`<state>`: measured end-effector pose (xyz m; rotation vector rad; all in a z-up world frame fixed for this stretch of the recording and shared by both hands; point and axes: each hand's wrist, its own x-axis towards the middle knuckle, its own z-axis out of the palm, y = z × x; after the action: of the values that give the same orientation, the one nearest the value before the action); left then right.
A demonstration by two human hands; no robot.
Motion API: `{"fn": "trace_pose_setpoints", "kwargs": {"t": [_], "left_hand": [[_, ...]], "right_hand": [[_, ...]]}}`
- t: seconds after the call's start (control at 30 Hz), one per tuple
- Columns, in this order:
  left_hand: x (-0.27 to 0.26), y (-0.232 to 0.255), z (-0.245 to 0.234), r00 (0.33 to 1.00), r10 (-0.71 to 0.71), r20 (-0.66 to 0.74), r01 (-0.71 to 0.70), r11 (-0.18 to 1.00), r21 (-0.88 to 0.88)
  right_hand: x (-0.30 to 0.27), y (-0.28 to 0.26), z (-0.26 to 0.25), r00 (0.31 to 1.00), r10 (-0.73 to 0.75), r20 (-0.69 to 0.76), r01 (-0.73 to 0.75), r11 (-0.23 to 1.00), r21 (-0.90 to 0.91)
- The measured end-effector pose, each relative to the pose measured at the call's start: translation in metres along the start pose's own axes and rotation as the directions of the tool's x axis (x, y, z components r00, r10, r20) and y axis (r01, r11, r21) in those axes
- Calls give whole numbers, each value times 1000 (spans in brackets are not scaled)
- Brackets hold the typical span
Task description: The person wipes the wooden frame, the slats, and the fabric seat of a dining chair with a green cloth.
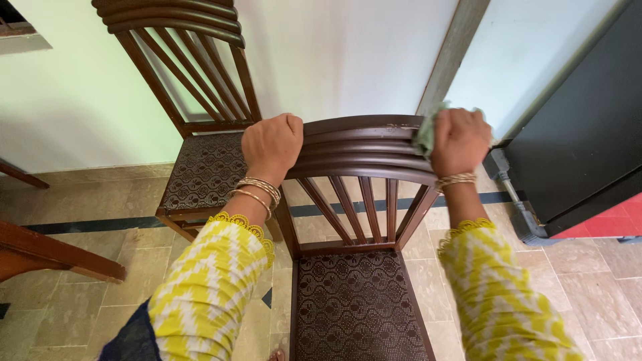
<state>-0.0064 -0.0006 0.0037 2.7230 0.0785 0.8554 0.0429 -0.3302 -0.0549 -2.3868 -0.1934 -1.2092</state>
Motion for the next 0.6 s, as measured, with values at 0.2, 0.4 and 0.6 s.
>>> {"fn": "trace_pose_setpoints", "kwargs": {"t": [0.2, 0.4, 0.6], "left_hand": [[2, 2, 0, 1000, -15, -14, 15, 999, -29], [5, 0, 6, 1000, -16, 6, 16, 1000, -6], [6, -3, 7, 1000, -11, -11, 11, 1000, -22]], "right_hand": [[-22, 27, 17, 938, 285, -199, -249, 951, 184], [-31, -36, 58, 868, 333, -369, -358, 934, 1], [-55, -174, 69, 991, -98, 91, 108, 988, -114]]}}
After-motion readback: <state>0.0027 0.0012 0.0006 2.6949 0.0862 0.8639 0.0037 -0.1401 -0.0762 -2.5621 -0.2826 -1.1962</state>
